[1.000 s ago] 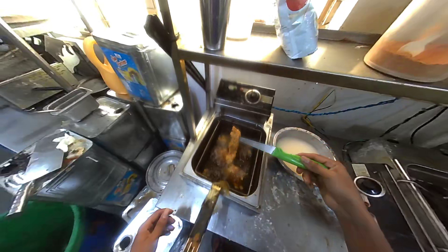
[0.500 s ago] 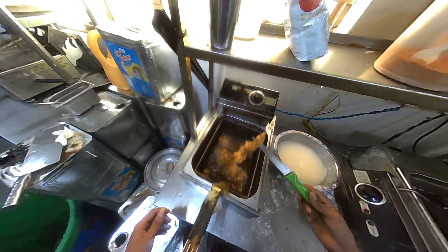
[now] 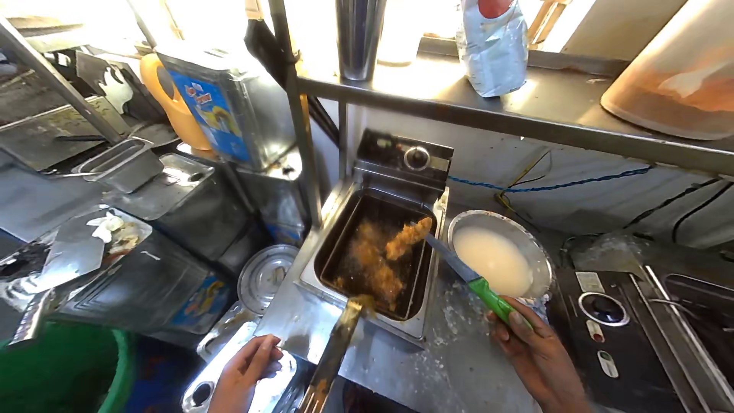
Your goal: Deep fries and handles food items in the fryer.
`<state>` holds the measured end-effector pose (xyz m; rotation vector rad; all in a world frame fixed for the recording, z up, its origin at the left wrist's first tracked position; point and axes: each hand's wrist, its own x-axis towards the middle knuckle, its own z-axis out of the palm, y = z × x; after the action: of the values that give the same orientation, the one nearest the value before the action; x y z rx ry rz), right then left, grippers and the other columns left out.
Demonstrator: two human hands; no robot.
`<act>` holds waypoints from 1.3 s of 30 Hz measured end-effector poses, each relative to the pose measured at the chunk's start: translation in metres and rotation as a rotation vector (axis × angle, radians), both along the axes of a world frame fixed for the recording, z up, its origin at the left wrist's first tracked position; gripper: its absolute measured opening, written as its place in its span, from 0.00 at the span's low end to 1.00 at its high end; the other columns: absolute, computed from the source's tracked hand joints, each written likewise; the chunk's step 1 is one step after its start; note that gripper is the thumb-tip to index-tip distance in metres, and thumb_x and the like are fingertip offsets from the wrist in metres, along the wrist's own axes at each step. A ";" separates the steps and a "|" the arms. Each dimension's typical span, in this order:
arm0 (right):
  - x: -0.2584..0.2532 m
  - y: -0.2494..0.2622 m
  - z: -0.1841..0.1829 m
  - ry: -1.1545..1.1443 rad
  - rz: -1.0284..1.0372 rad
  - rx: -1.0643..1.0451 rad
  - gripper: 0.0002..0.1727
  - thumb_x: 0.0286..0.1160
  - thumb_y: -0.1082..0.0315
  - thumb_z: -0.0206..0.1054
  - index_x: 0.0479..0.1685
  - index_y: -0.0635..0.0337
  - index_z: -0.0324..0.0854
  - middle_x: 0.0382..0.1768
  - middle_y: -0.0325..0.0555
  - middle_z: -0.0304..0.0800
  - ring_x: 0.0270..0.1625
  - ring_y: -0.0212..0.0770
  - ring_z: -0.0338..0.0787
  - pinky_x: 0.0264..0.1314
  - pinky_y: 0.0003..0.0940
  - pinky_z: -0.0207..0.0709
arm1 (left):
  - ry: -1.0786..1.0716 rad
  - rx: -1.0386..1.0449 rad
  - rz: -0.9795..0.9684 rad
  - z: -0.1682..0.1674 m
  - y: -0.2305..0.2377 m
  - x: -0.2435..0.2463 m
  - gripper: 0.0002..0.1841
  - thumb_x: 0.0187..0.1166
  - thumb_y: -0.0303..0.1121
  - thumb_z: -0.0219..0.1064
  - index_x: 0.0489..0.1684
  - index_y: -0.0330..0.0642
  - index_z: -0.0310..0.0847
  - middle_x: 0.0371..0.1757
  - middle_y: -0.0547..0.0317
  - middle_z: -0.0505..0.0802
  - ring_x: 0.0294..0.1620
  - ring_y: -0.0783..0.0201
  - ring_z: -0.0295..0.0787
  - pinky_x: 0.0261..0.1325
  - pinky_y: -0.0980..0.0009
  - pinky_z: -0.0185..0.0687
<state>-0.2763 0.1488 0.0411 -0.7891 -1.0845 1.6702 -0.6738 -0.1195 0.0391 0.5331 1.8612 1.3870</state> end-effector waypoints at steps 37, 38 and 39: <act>0.002 -0.013 0.053 -0.296 -0.074 0.405 0.18 0.76 0.55 0.75 0.56 0.57 0.92 0.40 0.49 0.96 0.26 0.34 0.89 0.25 0.25 0.84 | -0.005 0.003 -0.032 0.009 0.008 0.012 0.15 0.93 0.33 0.50 0.54 0.32 0.82 0.37 0.57 0.94 0.36 0.65 0.94 0.45 0.68 0.93; 0.002 -0.013 0.054 -0.295 -0.073 0.407 0.18 0.76 0.55 0.75 0.56 0.57 0.92 0.40 0.49 0.96 0.26 0.34 0.89 0.25 0.25 0.85 | -0.003 0.007 -0.035 0.010 0.008 0.012 0.15 0.93 0.33 0.50 0.54 0.32 0.82 0.37 0.57 0.94 0.36 0.65 0.94 0.45 0.68 0.93; 0.003 -0.013 0.054 -0.293 -0.073 0.408 0.18 0.76 0.55 0.75 0.56 0.58 0.92 0.40 0.49 0.96 0.26 0.35 0.89 0.25 0.25 0.85 | -0.001 0.009 -0.035 0.010 0.009 0.012 0.15 0.93 0.32 0.50 0.54 0.32 0.82 0.37 0.57 0.94 0.36 0.65 0.94 0.45 0.68 0.93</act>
<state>-0.2737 0.1353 0.0952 -0.8049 -1.5216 1.2357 -0.6617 -0.1108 0.0491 0.5668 1.8371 1.3728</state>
